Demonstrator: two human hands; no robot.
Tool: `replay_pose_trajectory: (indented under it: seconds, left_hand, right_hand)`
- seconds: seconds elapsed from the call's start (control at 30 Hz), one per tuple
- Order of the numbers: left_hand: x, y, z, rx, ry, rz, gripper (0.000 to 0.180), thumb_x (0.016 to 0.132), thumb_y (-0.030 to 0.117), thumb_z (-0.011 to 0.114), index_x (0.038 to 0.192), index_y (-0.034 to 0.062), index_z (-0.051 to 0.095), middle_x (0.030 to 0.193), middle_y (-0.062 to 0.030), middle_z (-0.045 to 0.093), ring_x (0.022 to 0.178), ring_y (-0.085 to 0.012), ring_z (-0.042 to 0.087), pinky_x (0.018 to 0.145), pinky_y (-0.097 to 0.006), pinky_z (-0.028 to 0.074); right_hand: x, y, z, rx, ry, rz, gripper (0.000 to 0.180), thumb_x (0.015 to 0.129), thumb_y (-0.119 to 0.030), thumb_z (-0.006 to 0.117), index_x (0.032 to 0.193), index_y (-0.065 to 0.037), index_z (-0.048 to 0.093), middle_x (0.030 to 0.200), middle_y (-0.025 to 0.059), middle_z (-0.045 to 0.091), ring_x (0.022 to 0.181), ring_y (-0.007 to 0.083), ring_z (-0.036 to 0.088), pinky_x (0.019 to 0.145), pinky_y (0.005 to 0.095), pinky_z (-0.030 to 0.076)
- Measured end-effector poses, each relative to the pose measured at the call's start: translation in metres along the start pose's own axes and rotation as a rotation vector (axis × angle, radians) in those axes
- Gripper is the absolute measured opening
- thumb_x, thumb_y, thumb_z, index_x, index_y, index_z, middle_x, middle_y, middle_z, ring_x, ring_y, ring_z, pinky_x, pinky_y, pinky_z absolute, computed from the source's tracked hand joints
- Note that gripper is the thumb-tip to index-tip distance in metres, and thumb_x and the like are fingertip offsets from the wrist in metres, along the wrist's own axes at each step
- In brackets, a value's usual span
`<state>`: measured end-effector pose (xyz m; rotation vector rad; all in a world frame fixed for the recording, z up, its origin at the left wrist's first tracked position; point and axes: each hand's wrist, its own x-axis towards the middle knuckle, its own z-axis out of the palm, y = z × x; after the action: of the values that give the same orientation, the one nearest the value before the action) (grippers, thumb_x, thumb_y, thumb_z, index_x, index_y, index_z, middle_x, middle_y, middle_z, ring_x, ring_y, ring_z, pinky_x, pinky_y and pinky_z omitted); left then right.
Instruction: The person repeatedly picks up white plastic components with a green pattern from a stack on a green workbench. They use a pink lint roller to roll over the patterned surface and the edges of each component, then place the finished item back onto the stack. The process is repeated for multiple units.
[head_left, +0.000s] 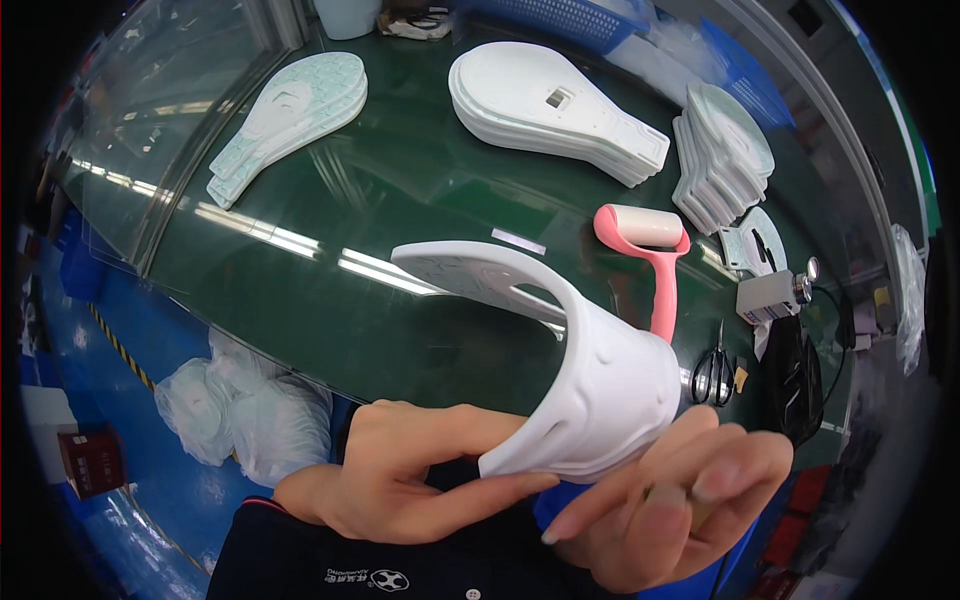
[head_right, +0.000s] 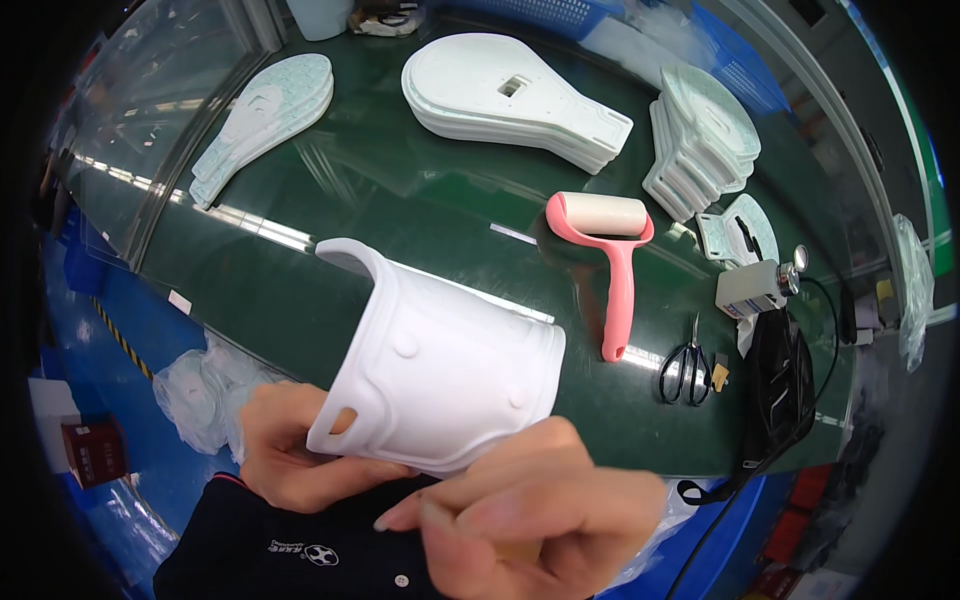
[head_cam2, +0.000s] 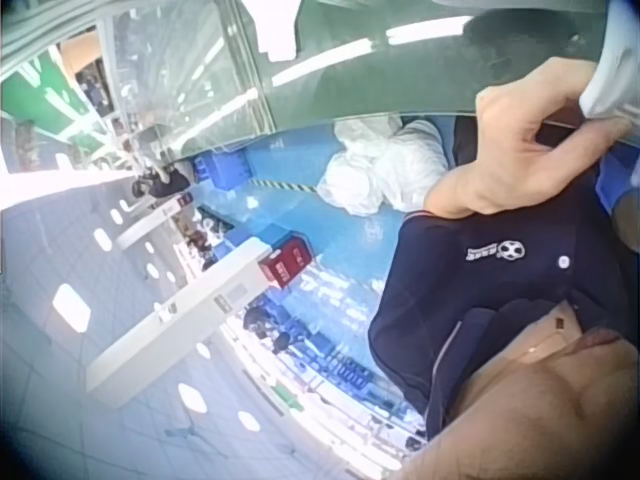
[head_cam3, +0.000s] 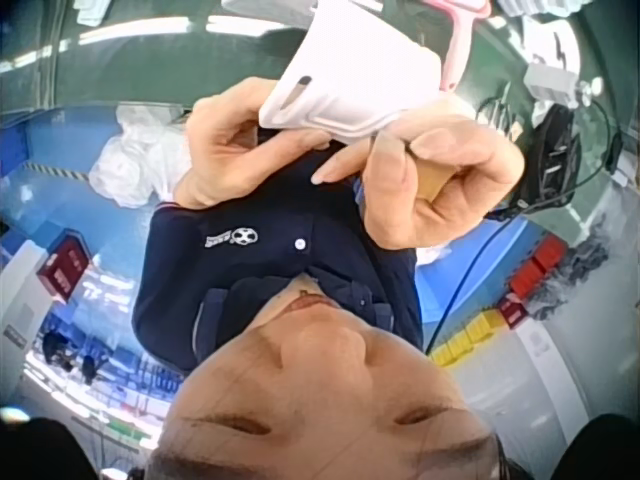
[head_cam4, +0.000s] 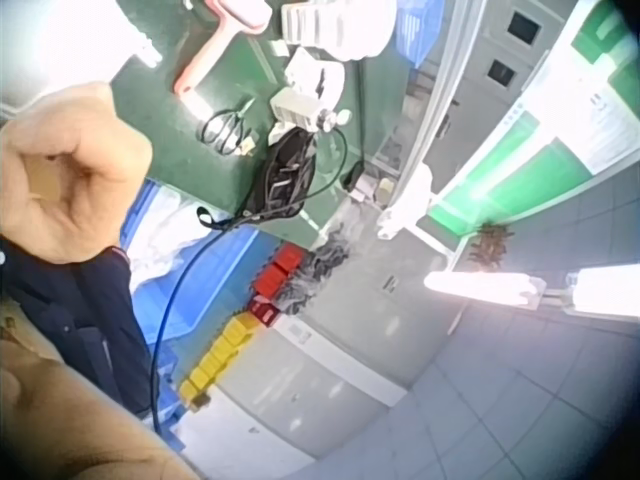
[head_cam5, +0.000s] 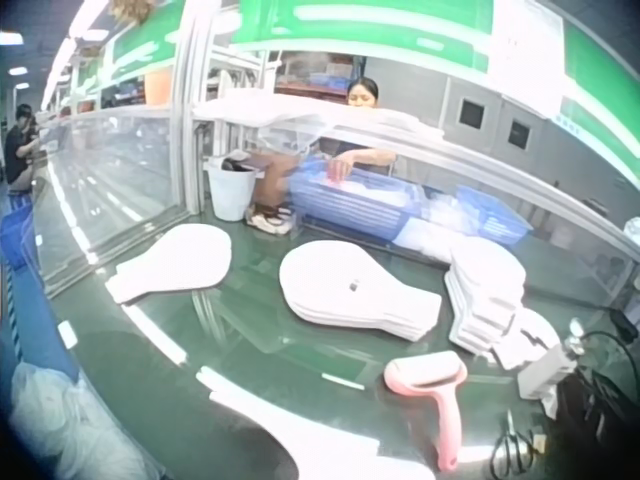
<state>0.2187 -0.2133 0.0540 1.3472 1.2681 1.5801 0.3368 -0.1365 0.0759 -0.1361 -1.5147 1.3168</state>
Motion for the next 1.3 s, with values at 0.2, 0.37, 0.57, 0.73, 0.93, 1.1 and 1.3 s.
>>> replay_pose_trajectory:
  seconds: [0.2,0.37,0.57,0.73,0.93,1.1,1.3]
  left_hand:
    - [-0.004,-0.007,0.0,-0.053,0.017,-0.001,0.025,0.069,-0.002,0.065,0.093,-0.0035,0.059,0.076,-0.0097,0.063,0.064,-0.0099,0.061,0.055,-0.018,0.045]
    - [-0.013,-0.01,-0.001,-0.252,0.09,-0.074,0.025,0.069,-0.003,0.065,0.093,-0.0046,0.057,0.079,-0.0091,0.063,0.069,-0.0091,0.061,0.061,-0.018,0.046]
    - [-0.011,-0.008,0.003,-0.438,0.123,-0.068,0.028,0.07,-0.007,0.063,0.097,-0.0065,0.054,0.086,-0.0104,0.062,0.078,-0.0117,0.06,0.07,-0.021,0.047]
    - [-0.011,-0.011,0.001,-0.421,0.105,-0.067,0.028,0.07,-0.007,0.062,0.097,-0.0067,0.054,0.087,-0.0108,0.062,0.078,-0.0125,0.06,0.07,-0.022,0.047]
    - [-0.009,-0.004,0.0,-0.397,0.151,-0.101,0.028,0.07,-0.007,0.063,0.097,-0.0061,0.054,0.086,-0.011,0.062,0.076,-0.0129,0.061,0.069,-0.022,0.048]
    - [-0.007,-0.006,-0.001,-0.333,0.21,-0.119,0.028,0.07,-0.006,0.063,0.096,-0.006,0.055,0.085,-0.011,0.062,0.075,-0.013,0.061,0.067,-0.021,0.049]
    - [-0.003,-0.002,-0.003,-0.18,0.184,-0.077,0.027,0.07,-0.006,0.063,0.095,-0.0053,0.056,0.084,-0.0106,0.062,0.074,-0.0124,0.061,0.064,-0.021,0.049]
  right_hand:
    - [0.007,0.01,-0.027,-0.174,0.151,-0.095,0.025,0.08,-0.006,0.048,0.1,0.004,0.036,0.065,0.0069,0.048,0.061,0.0126,0.051,0.065,0.0285,0.047]
    - [0.02,0.026,-0.085,-0.628,0.52,0.088,0.017,0.085,-0.011,0.047,0.095,0.003,0.048,0.071,0.0018,0.045,0.066,0.0081,0.046,0.068,0.023,0.042]
    - [0.001,0.057,-0.156,-1.5,0.307,0.249,0.035,0.083,-0.021,0.053,0.113,-0.004,0.049,0.108,0.0166,0.049,0.101,0.0265,0.046,0.082,0.0327,0.037]
    - [-0.009,0.079,-0.122,-1.192,0.118,0.549,0.03,0.079,-0.019,0.056,0.102,0.0,0.052,0.096,0.0123,0.055,0.081,0.0202,0.053,0.072,0.0303,0.041]
    - [-0.01,0.083,-0.136,-1.053,0.224,0.444,0.024,0.087,-0.017,0.045,0.101,0.001,0.051,0.08,0.0041,0.045,0.061,0.0082,0.041,0.054,0.0216,0.035]
    - [-0.01,0.011,-0.12,-0.846,0.623,0.106,0.032,0.089,-0.03,0.038,0.098,-0.002,0.05,0.065,-0.0025,0.04,0.049,-0.0003,0.03,0.04,0.0126,0.021]
    - [-0.021,-0.02,-0.11,-1.383,0.253,-0.549,0.047,0.084,-0.047,0.033,0.074,-0.004,0.052,0.07,0.0063,0.043,0.056,0.0138,0.042,0.046,0.0245,0.032]
